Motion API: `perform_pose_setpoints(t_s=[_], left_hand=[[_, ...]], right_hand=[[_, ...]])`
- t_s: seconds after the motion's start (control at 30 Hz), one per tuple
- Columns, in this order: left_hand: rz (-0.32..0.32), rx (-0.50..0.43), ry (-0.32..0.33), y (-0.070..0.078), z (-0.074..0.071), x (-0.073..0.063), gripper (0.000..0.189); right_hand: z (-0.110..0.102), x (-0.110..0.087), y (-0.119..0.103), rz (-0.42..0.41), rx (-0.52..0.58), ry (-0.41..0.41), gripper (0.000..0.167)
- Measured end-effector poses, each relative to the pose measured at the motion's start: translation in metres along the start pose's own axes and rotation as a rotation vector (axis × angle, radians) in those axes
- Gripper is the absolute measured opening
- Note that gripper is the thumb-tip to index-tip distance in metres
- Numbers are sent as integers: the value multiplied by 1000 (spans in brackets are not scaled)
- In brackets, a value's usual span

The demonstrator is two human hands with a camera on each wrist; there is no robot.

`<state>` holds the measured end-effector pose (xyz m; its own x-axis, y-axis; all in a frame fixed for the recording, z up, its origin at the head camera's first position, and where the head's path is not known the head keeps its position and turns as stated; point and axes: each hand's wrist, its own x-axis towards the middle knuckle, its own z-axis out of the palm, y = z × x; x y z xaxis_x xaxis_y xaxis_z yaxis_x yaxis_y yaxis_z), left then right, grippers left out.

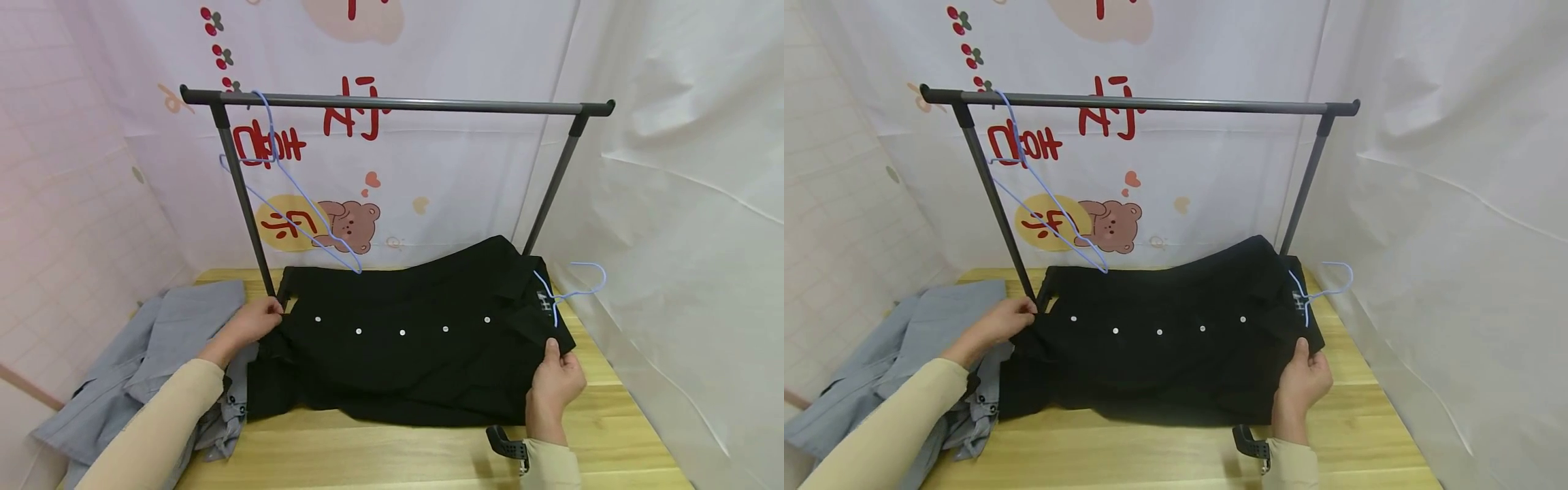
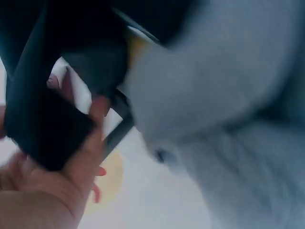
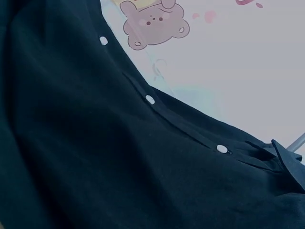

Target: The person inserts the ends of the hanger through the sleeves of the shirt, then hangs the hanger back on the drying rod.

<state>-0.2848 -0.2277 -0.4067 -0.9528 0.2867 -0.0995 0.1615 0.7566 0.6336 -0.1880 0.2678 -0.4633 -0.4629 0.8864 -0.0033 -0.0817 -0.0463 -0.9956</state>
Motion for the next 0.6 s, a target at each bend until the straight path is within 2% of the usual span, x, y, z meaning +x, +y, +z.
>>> perform_pose_setpoints(t_s=[0.07, 0.1, 0.13, 0.2, 0.3, 0.37, 0.4, 0.47, 0.6], left_hand=[[-52, -235, -2, 0, -12, -1, 17], [-72, -312, 6, -1, -16, -1, 22], [-85, -343, 29, -3, -20, 0, 24], [-72, -291, 119, -7, -24, 1, 29], [-23, -50, 326, -12, -22, 0, 32], [4, 87, 405, -13, -17, -4, 30], [11, 126, 409, -12, -13, -7, 25], [26, 192, 368, -11, -5, -13, 16], [22, 276, 162, -3, 18, -33, 11]], right_hand=[[0, 2, -1, 5, 7, -3, 33], [0, 3, -2, 8, 11, -5, 35], [0, 4, -2, 8, 12, -3, 35], [1, 5, -3, 9, 16, 1, 37], [1, 6, -3, 14, 8, -1, 38], [1, 5, -3, 20, 7, -6, 38], [1, 5, -4, 23, 3, -11, 38], [1, 4, -4, 26, 3, -18, 38], [2, 2, -5, 32, 15, -20, 37]])
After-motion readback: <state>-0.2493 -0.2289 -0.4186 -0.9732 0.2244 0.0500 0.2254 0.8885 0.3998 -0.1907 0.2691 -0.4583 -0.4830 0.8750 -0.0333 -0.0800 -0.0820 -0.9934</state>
